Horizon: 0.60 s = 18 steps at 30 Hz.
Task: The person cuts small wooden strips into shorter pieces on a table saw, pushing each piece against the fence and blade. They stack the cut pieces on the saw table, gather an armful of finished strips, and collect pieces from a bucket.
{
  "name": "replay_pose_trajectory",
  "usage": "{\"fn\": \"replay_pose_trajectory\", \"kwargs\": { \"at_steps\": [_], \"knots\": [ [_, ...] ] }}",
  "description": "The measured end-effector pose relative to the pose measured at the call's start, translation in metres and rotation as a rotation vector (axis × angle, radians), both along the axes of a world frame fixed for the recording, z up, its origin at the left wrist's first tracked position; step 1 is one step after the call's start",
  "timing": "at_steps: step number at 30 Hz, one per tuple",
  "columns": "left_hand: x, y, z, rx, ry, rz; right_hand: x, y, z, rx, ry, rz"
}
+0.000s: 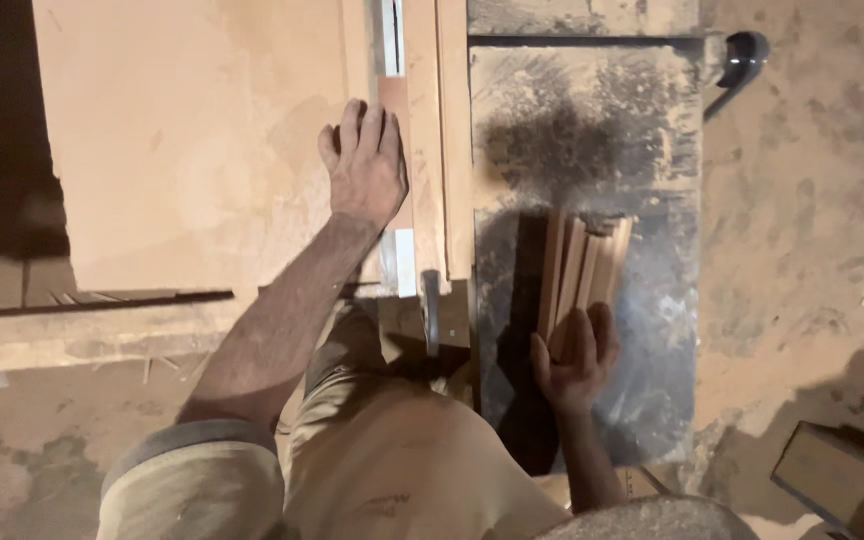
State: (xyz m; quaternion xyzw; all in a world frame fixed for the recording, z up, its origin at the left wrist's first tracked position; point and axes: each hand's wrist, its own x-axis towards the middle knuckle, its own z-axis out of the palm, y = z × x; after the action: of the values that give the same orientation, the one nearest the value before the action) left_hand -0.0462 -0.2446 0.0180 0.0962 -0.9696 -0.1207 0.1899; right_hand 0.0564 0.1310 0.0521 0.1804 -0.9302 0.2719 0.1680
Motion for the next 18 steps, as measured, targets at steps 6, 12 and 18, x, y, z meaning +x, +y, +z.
{"fn": "replay_pose_trajectory", "kwargs": {
  "at_steps": [6,12,18],
  "knots": [
    [-0.063,-0.036,0.006,-0.005,-0.025,-0.056,-0.009,-0.003,0.004,0.054,-0.113,-0.022],
    [-0.136,-0.078,0.003,-0.018,0.049,-0.074,-0.012,-0.007,-0.002,0.169,0.001,-0.06],
    [-0.231,-0.134,-0.028,-0.012,-0.085,-0.027,-0.013,-0.009,-0.006,0.139,0.038,-0.042]
  ]
}}
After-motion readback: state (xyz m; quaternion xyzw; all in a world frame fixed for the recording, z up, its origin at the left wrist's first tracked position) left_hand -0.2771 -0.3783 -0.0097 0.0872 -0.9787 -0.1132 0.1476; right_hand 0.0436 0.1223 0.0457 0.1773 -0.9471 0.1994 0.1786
